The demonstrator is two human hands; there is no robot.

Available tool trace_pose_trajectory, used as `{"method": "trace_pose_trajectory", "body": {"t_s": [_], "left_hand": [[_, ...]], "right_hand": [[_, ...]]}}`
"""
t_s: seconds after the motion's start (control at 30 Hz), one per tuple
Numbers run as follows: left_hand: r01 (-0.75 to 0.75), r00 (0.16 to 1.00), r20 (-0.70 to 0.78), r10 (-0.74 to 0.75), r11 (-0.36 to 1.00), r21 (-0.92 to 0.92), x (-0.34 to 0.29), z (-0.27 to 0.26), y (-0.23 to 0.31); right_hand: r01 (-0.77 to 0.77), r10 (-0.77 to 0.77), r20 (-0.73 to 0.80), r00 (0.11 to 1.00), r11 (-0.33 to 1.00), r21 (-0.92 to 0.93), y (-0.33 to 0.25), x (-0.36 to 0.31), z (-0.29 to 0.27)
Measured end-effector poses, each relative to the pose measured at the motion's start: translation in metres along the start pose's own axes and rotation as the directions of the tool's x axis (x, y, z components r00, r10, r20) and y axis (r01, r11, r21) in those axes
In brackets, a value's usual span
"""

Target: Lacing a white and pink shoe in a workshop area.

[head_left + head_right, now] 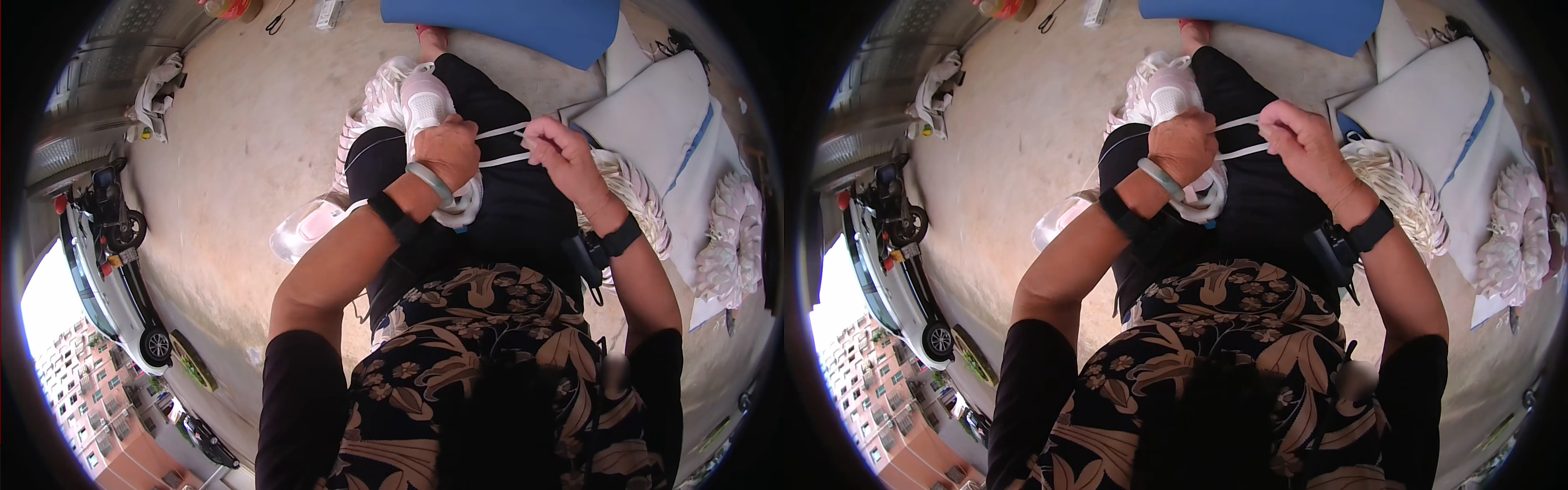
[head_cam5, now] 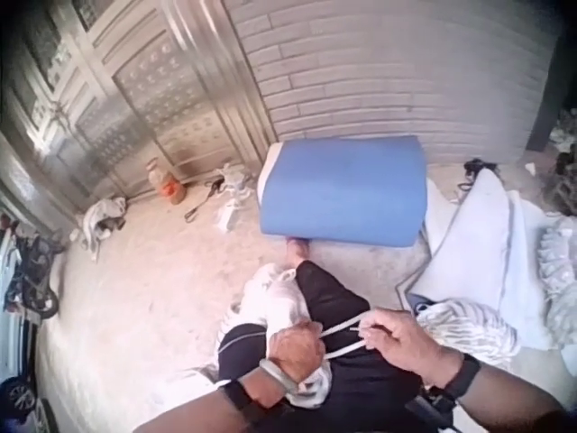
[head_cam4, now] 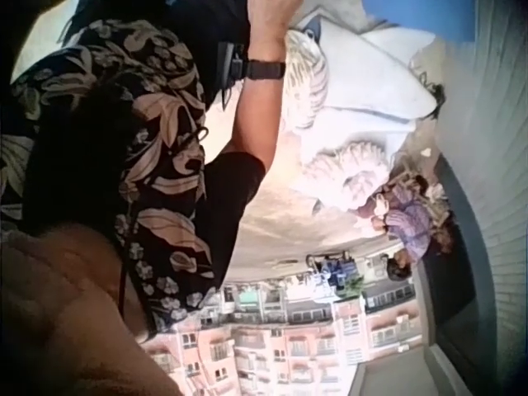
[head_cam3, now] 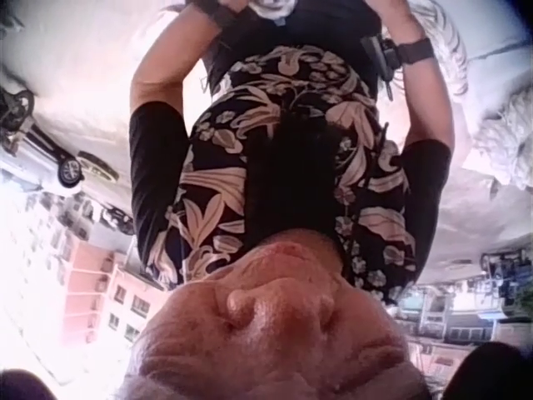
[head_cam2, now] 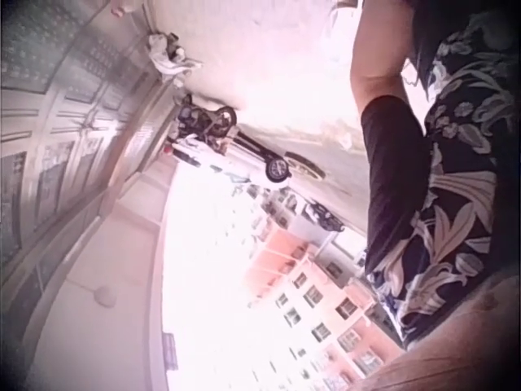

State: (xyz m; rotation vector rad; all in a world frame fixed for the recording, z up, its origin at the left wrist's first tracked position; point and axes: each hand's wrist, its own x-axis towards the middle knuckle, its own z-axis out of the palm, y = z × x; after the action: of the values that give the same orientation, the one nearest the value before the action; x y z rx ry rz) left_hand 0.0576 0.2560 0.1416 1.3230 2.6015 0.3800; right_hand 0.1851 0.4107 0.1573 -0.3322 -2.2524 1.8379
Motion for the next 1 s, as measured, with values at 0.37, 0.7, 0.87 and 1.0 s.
{"method": "trace_pose_trajectory", "body": {"t_s": [0.37, 0.7, 0.87, 1.0], "left_hand": [[-0.368, 0.924, -0.259, 0.282, 0.843, -0.392, -0.01, -0.061, 0.061], [-0.637, 0.71, 0.005, 0.705, 0.645, -0.422, -0.011, -0.021, 0.113], [-0.575, 0.6, 0.2, 0.775, 0.591, -0.566, -0.008, -0.003, 0.143], [-0.559, 0.648, 0.219, 0.729, 0.651, -0.513, -0.007, 0.005, 0.112]], "right_hand": [[0.226, 0.031, 0.497, 0.867, 0.864, -0.449, 0.023, 0.013, 0.003], [0.21, -0.115, 0.201, 0.973, 0.8, -0.562, 0.01, 0.086, -0.101], [0.365, -0.345, 0.145, 0.927, 0.745, -0.558, -0.011, 0.111, -0.086], [0.404, -0.282, 0.298, 0.912, 0.739, -0.539, -0.026, 0.107, -0.058]]}}
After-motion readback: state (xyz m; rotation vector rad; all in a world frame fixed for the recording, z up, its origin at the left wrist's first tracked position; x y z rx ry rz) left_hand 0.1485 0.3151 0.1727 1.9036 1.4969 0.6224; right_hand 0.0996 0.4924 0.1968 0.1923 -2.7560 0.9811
